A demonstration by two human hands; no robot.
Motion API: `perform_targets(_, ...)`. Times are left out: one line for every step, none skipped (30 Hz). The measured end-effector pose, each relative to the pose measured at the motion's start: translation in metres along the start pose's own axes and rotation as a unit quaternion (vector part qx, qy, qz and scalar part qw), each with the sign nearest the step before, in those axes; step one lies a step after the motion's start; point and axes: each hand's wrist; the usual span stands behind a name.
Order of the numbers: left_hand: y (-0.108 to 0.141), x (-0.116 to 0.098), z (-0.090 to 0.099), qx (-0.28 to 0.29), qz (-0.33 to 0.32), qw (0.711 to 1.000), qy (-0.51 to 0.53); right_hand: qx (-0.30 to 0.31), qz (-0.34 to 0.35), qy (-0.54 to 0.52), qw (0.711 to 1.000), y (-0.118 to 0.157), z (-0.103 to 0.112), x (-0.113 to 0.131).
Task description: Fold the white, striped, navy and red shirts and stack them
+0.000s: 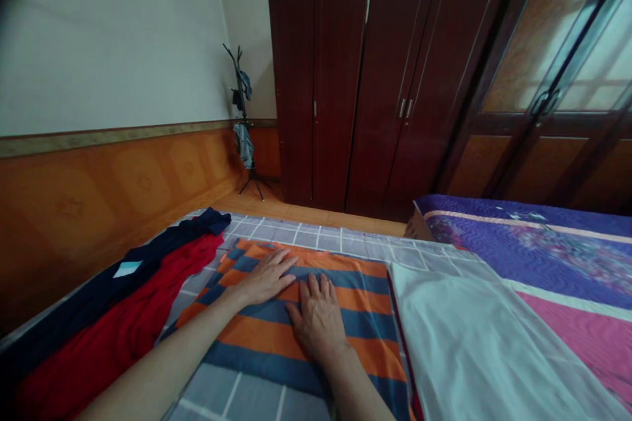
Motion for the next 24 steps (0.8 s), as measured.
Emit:
perform_targets(0.001, 0.005, 0.003, 0.003, 0.015, 1.000, 0.003, -0.004, 0.006, 0.003, 1.000, 0.000, -0.001, 0.000)
perform_targets(0.003, 0.010, 0.005, 0.004, 0.027, 1.000, 0.005, -0.010, 0.010, 0.006, 1.000, 0.000, -0.002, -0.001)
perform_targets(0.004, 0.015, 0.006, 0.002, 0.037, 0.999, 0.007, -0.014, 0.014, 0.009, 1.000, 0.001, -0.003, -0.002)
perform_targets(0.004, 0.019, 0.007, -0.002, 0.044, 0.999, 0.008, -0.019, 0.017, 0.012, 1.000, 0.001, -0.005, -0.002)
perform_targets(0.004, 0.022, 0.007, -0.008, 0.048, 0.999, 0.010, -0.023, 0.020, 0.014, 0.999, 0.001, -0.006, -0.003)
perform_targets(0.003, 0.026, 0.007, -0.017, 0.053, 0.998, 0.011, -0.026, 0.021, 0.015, 0.999, 0.001, -0.006, -0.003)
perform_targets(0.002, 0.029, 0.008, -0.028, 0.058, 0.998, 0.012, -0.029, 0.023, 0.016, 0.999, 0.001, -0.007, -0.004)
perform_targets(0.001, 0.033, 0.008, -0.041, 0.065, 0.997, 0.012, -0.031, 0.023, 0.015, 0.999, 0.002, -0.007, -0.004)
perform_targets(0.000, 0.038, 0.010, -0.056, 0.073, 0.996, 0.011, -0.031, 0.024, 0.014, 0.999, 0.002, -0.008, -0.005)
perform_targets(-0.002, 0.044, 0.012, -0.073, 0.083, 0.994, 0.009, -0.030, 0.025, 0.014, 0.999, 0.001, -0.008, -0.005)
perform_targets(-0.003, 0.051, 0.014, -0.091, 0.097, 0.991, 0.005, -0.029, 0.027, 0.014, 0.999, 0.001, -0.008, -0.005)
perform_targets(-0.003, 0.057, 0.015, -0.108, 0.112, 0.988, 0.000, -0.027, 0.028, 0.015, 0.999, 0.001, -0.008, -0.006)
perform_targets(-0.003, 0.064, 0.016, -0.121, 0.129, 0.984, -0.005, -0.027, 0.031, 0.017, 0.999, 0.001, -0.009, -0.006)
perform_targets(-0.003, 0.071, 0.017, -0.132, 0.144, 0.981, -0.009, -0.028, 0.034, 0.018, 0.999, 0.001, -0.009, -0.006)
perform_targets(-0.002, 0.077, 0.017, -0.139, 0.156, 0.978, -0.013, -0.032, 0.036, 0.019, 0.999, 0.002, -0.010, -0.007)
perform_targets(-0.002, 0.081, 0.016, -0.144, 0.165, 0.976, -0.018, -0.037, 0.038, 0.019, 0.998, 0.002, -0.011, -0.007)
perform_targets(-0.001, 0.085, 0.015, -0.148, 0.172, 0.974, -0.022, -0.043, 0.039, 0.018, 0.998, 0.002, -0.011, -0.007)
perform_targets(-0.001, 0.087, 0.013, -0.152, 0.179, 0.972, -0.027, -0.050, 0.040, 0.017, 0.998, 0.002, -0.012, -0.008)
perform_targets(-0.001, 0.089, 0.012, -0.156, 0.186, 0.970, -0.032, -0.056, 0.041, 0.017, 0.997, 0.003, -0.012, -0.008)
perform_targets(-0.001, 0.089, 0.011, -0.160, 0.193, 0.967, -0.038, -0.060, 0.042, 0.017, 0.997, 0.003, -0.013, -0.008)
perform_targets(-0.002, 0.089, 0.010, -0.162, 0.201, 0.965, -0.043, -0.063, 0.043, 0.018, 0.997, 0.003, -0.013, -0.008)
perform_targets(-0.003, 0.089, 0.009, -0.163, 0.207, 0.963, -0.048, -0.062, 0.045, 0.019, 0.997, 0.003, -0.013, -0.008)
perform_targets(-0.004, 0.089, 0.009, -0.163, 0.212, 0.962, -0.053, -0.060, 0.046, 0.022, 0.997, 0.003, -0.013, -0.008)
perform_targets(-0.005, 0.089, 0.009, -0.163, 0.215, 0.961, -0.057, -0.056, 0.046, 0.025, 0.997, 0.003, -0.014, -0.008)
Point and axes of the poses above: each hand's wrist, its own y-axis away from the middle knuckle, its own z-axis out of the back of the hand, x = y × z, and after that the axes turned 15 degrees about -x, right-handed
